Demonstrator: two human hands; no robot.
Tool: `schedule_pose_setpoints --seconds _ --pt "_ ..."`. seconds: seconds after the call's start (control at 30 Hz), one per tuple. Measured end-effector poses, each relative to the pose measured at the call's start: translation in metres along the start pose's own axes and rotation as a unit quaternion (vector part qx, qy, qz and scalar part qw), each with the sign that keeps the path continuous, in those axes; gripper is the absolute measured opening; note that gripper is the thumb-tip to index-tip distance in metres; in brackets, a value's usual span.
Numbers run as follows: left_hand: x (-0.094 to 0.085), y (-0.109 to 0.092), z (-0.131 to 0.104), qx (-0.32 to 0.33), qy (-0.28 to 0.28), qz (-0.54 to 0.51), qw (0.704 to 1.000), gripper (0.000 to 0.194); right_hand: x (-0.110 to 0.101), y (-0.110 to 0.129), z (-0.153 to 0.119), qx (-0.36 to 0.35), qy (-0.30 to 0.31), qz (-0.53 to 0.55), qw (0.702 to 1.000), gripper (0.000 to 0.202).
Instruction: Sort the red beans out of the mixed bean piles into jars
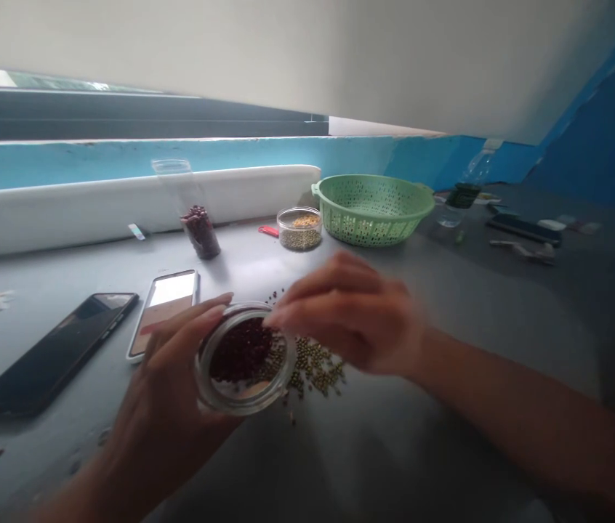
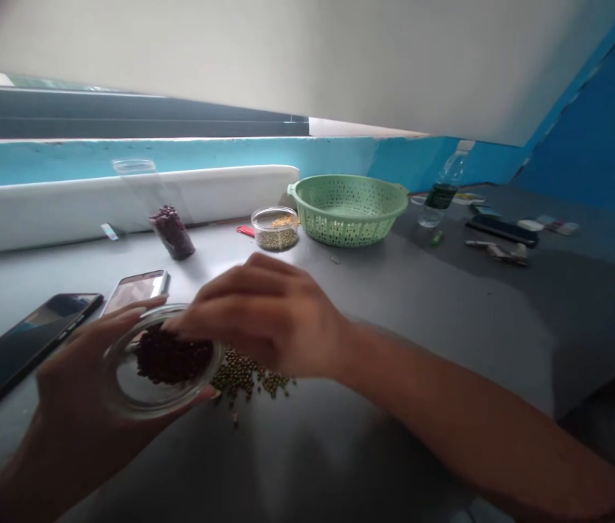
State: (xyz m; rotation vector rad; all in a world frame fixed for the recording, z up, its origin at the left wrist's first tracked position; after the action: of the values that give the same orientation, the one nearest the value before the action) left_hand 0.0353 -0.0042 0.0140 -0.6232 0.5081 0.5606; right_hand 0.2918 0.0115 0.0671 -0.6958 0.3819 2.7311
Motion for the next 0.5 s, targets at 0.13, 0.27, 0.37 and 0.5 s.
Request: schedule_pose_setpoints --seconds 0.13,0.27,0.37,0.5 --pt "-0.003 0.001 0.009 -0.037 -0.022 -0.019 0.999 0.083 -0.003 -0.050 -0.009 0.208 0.055 -0.029 0.976 0.007" --pt "-0.004 0.002 0.013 -0.039 -0.036 -0.006 0.999 0.087 0.006 -0.088 -0.025 0.325 0.220 -0.051 0.918 0.004" --pt "-0.004 0.001 0.011 -0.037 -0.033 -0.014 0.999 0.086 0.014 -0.095 -0.032 0.334 0.264 -0.063 0.903 0.005" --pt "-0.005 -0.001 0.011 -0.028 -0.031 -0.011 0.999 0.087 0.021 -0.093 -0.033 0.331 0.294 -0.081 0.893 0.009"
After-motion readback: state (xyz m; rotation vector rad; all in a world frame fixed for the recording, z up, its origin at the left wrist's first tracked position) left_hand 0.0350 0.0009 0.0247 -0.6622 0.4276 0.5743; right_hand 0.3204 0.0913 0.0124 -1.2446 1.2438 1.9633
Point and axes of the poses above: each hand's wrist, its own z-axis towards the middle knuckle, its own x-axis out of the palm, y = z × x, the point moved 1 cm from there along z, towards the middle knuckle, and after that the axes turned 5 degrees about -z, right-handed, at the moved point
